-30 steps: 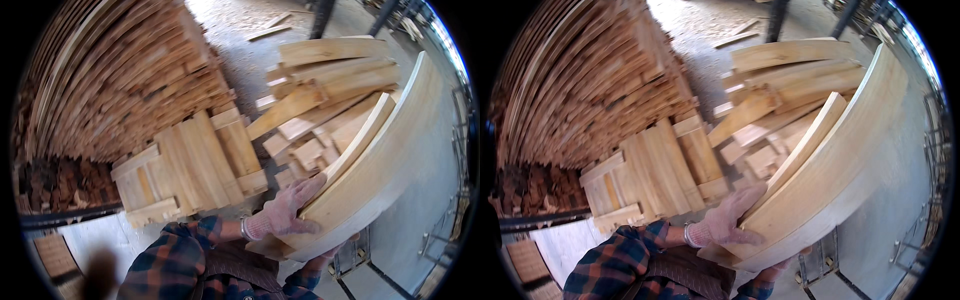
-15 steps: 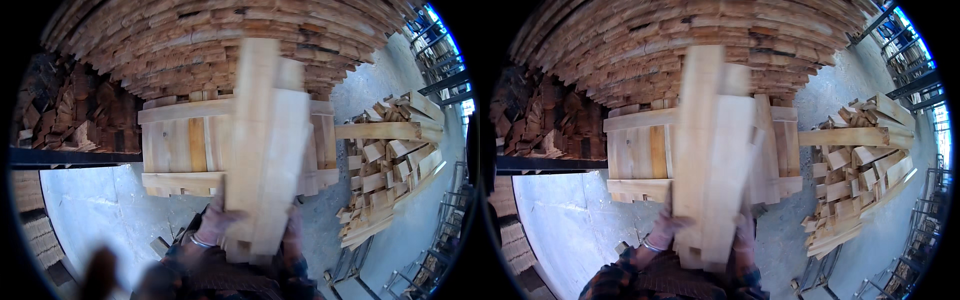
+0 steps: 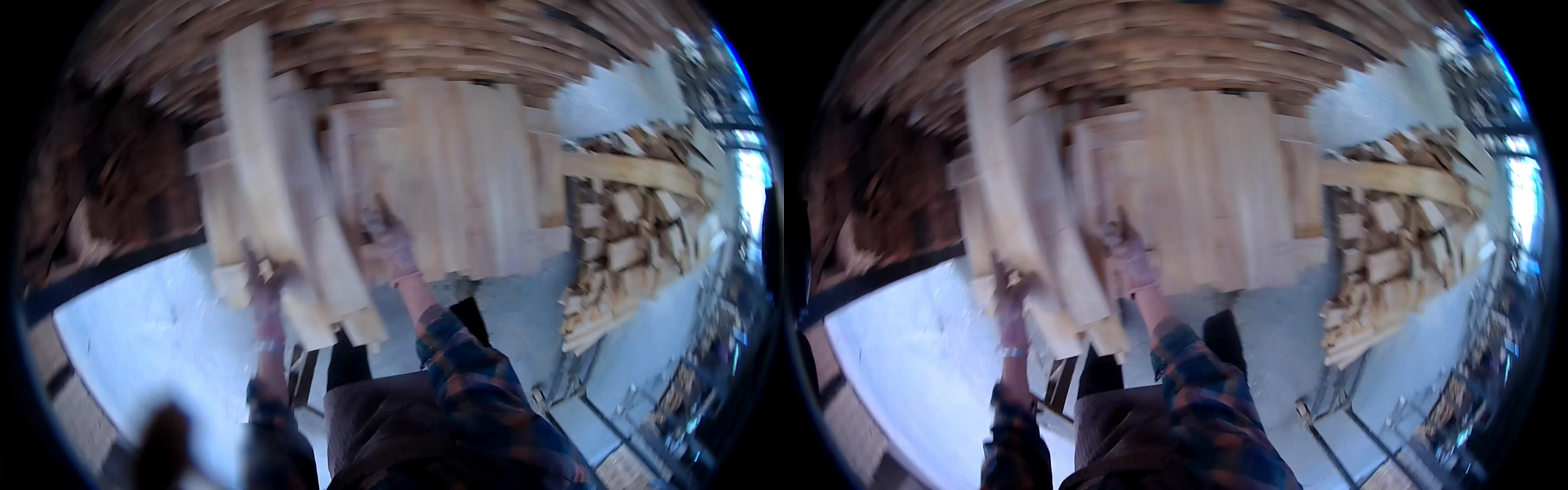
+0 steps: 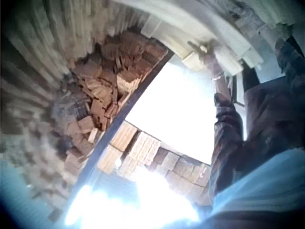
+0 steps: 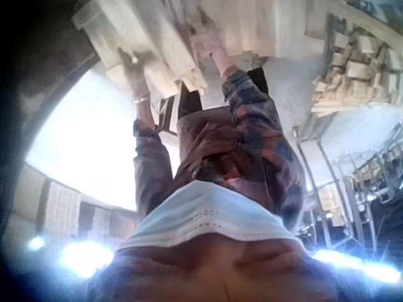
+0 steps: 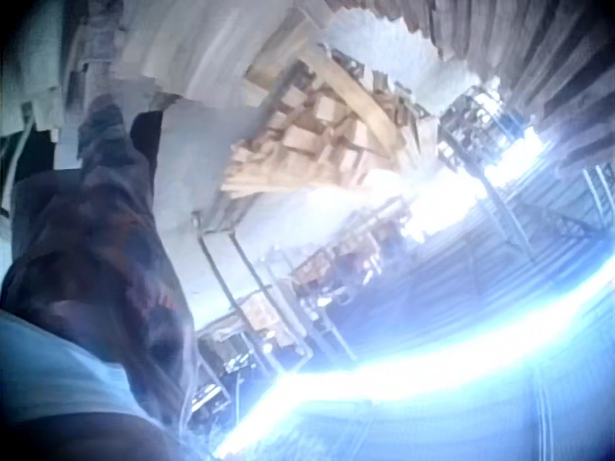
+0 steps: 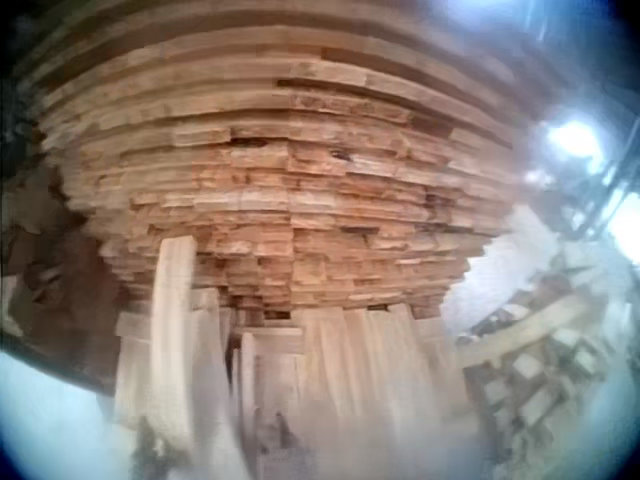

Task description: The person repeatedly picks up bundles of light-colored wooden planks from a pile on the floor and stacks them onto a metal rack. The worker wears gloves and a plaid shirt, handling the lumber with both hands to align and place the pieces on the rack.

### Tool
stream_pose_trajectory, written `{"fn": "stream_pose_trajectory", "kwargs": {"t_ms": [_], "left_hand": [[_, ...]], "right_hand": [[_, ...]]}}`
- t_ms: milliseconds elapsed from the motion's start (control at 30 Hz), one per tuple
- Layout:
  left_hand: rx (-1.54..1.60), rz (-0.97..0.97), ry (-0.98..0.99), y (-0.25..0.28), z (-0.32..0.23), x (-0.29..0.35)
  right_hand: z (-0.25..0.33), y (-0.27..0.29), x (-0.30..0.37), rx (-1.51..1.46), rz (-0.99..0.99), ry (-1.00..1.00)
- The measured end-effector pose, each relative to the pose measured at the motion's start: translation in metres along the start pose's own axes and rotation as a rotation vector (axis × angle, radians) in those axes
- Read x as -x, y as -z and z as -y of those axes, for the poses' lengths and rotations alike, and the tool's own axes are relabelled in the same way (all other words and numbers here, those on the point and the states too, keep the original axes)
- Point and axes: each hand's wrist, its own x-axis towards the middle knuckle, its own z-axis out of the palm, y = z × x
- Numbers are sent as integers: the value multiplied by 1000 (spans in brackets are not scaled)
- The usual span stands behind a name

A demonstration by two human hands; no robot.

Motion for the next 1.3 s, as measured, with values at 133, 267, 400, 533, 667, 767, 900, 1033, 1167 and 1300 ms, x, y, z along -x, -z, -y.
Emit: {"fn": "stream_pose_trajectory", "kwargs": {"t_ms": [133, 267, 400, 533, 667, 767, 900, 1033, 1167, 1300], "left_hand": [[-136, -211, -238, -18, -8, 24], [-638, -477, -245, -45, 10, 2], [-561, -475, 149, -57, -29, -11], [-448, -435, 131, -71, -36, -12], [-609, -391, 58, -3, 12, -32], [-633, -382, 39, -47, 1, -23], [-635, -426, 86, -53, -22, -11], [-669, -438, 95, -44, -19, 0], [-588, -391, 115, -66, -20, -10], [-517, -431, 100, -40, 0, -24]], "right_hand": [[15, 102, -7, 91, -107, -26], [41, 333, -21, -476, -432, 223], [64, 520, -48, -41, -626, 191], [32, 537, -86, 234, -800, 129], [37, 528, -106, -385, -830, 108], [39, 549, -95, -520, -891, 79], [45, 575, -108, -489, -958, 137], [53, 573, -123, -359, -921, 130], [74, 540, -91, -19, -897, 184], [101, 491, -69, 312, -861, 263]]}}
